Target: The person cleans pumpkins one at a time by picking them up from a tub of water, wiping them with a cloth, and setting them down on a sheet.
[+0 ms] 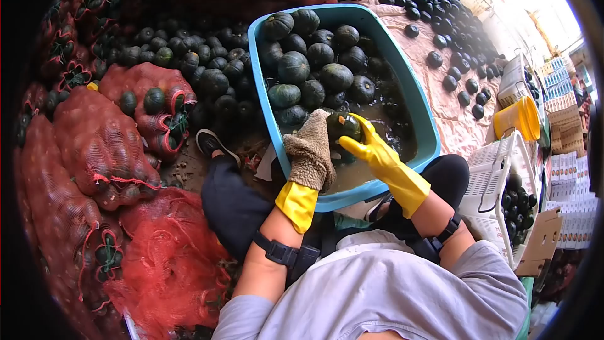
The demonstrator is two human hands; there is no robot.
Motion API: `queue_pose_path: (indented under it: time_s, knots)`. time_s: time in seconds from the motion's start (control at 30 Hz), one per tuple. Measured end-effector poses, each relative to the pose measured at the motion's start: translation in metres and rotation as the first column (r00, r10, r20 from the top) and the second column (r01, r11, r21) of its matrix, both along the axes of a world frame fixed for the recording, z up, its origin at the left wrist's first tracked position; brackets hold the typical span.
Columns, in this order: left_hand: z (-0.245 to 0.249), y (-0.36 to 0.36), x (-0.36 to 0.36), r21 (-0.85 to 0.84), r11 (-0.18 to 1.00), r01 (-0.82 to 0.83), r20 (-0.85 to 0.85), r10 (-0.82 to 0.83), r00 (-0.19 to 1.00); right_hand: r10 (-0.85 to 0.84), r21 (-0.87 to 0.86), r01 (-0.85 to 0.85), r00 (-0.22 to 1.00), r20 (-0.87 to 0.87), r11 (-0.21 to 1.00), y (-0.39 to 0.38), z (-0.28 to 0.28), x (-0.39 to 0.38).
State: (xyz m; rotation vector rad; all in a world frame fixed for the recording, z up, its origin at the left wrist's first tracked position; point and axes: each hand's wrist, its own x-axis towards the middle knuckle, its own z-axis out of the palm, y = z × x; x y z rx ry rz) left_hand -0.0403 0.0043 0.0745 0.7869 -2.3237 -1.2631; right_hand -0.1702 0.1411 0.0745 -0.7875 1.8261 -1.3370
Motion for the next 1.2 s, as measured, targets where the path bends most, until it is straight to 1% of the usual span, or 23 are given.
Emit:
queue_pose_path:
  time_s: [0.13,0.2,0.23,0.33,0.37,0.43,0.47,0.5,0.53,0.57,0.6,0.67,0.7,0.73,0.83,0.97,1.0,1.03,1.07,1.1,1.13,1.17,1.2]
  knots:
    - [-0.008,0.003,0.004,-0.259,0.966,-0.015,0.017,0.02,1.0,-0.092,-0.13,0.092,0.996,0.006,0.987,-0.005,-0.032,-0.004]
    - [-0.003,0.0,0.001,-0.041,0.999,0.021,-0.045,-0.023,0.999,-0.101,-0.186,0.086,0.992,-0.073,0.979,-0.005,-0.038,-0.005]
    - [0.002,-0.001,0.001,0.068,0.997,0.045,-0.079,-0.04,0.996,-0.125,-0.174,0.128,0.992,0.031,0.976,-0.004,-0.035,-0.004]
    - [0.019,0.003,0.007,-0.107,0.994,0.023,0.034,-0.02,0.999,-0.204,-0.077,0.237,0.932,0.301,0.969,-0.001,-0.014,-0.005]
    - [0.006,-0.001,0.003,0.276,0.96,0.05,-0.087,-0.027,0.996,0.01,-0.193,0.158,0.748,0.663,0.969,0.002,-0.019,-0.013]
    - [-0.018,-0.009,-0.005,0.846,0.489,0.213,-0.296,0.099,0.95,0.441,-0.436,0.155,-0.002,0.897,0.887,0.003,-0.018,-0.024]
    - [-0.019,0.0,-0.001,0.513,0.849,0.123,-0.296,0.041,0.954,0.102,-0.173,0.218,0.302,0.948,0.961,0.008,-0.007,-0.014]
    - [-0.008,0.01,0.003,0.057,0.994,-0.096,-0.214,0.106,0.971,0.08,-0.148,0.302,0.228,0.97,0.942,0.007,-0.002,-0.015]
    - [-0.015,0.012,0.001,0.302,0.947,-0.107,-0.246,0.186,0.951,0.065,-0.119,0.38,0.151,0.986,0.917,0.002,0.002,-0.017]
    - [-0.013,0.008,-0.004,0.703,0.707,-0.078,-0.189,0.291,0.938,0.056,-0.083,0.448,0.073,0.996,0.89,-0.004,0.004,-0.02]
    - [-0.008,0.003,-0.01,0.946,0.306,-0.106,-0.046,0.451,0.891,0.002,0.026,0.469,-0.059,0.998,0.883,-0.016,-0.001,-0.024]
    - [-0.023,-0.001,-0.005,0.617,0.762,-0.195,-0.041,0.279,0.959,0.215,-0.17,0.388,-0.075,0.974,0.906,-0.021,-0.007,-0.026]
    - [-0.019,-0.001,-0.002,0.11,0.98,-0.167,0.087,0.158,0.984,0.32,-0.27,0.351,-0.089,0.943,0.896,-0.024,-0.005,-0.026]
    - [-0.015,0.001,-0.006,-0.137,0.972,-0.188,0.161,0.209,0.965,0.388,-0.358,0.321,-0.032,0.921,0.877,-0.028,-0.011,-0.029]
    - [-0.002,-0.002,-0.009,-0.121,0.983,-0.139,0.265,0.167,0.95,0.497,-0.507,0.219,0.103,0.862,0.834,-0.035,-0.004,-0.027]
    - [-0.037,-0.001,-0.013,-0.112,0.977,-0.183,-0.021,0.182,0.983,0.357,-0.415,0.268,0.239,0.903,0.87,-0.036,0.004,-0.02]
    - [-0.019,0.005,-0.005,-0.035,0.98,-0.195,-0.206,0.183,0.961,0.159,-0.405,0.064,0.856,0.493,0.912,-0.036,0.008,-0.02]
    - [-0.007,0.006,0.009,0.01,0.976,-0.217,-0.317,0.209,0.925,0.039,-0.273,-0.107,0.969,-0.244,0.956,-0.039,0.016,-0.023]
    - [0.002,0.014,0.013,0.038,0.977,-0.208,-0.388,0.206,0.899,0.136,-0.097,-0.263,0.738,-0.661,0.96,-0.054,0.039,-0.015]
    - [0.01,0.02,0.026,0.061,0.971,-0.231,-0.427,0.235,0.874,0.147,0.044,-0.294,0.338,-0.929,0.955,-0.066,0.063,-0.007]
    - [0.013,0.027,0.032,0.057,0.968,-0.243,-0.445,0.243,0.862,0.152,-0.035,-0.332,0.521,-0.84,0.943,-0.071,0.075,0.003]
    - [0.013,0.03,0.041,0.044,0.963,-0.266,-0.433,0.258,0.863,0.209,-0.226,-0.32,0.889,-0.408,0.92,-0.08,0.082,0.012]
    - [0.009,0.032,0.049,0.033,0.955,-0.294,-0.408,0.281,0.869,0.26,-0.409,-0.114,0.91,0.323,0.906,-0.098,0.092,0.023]
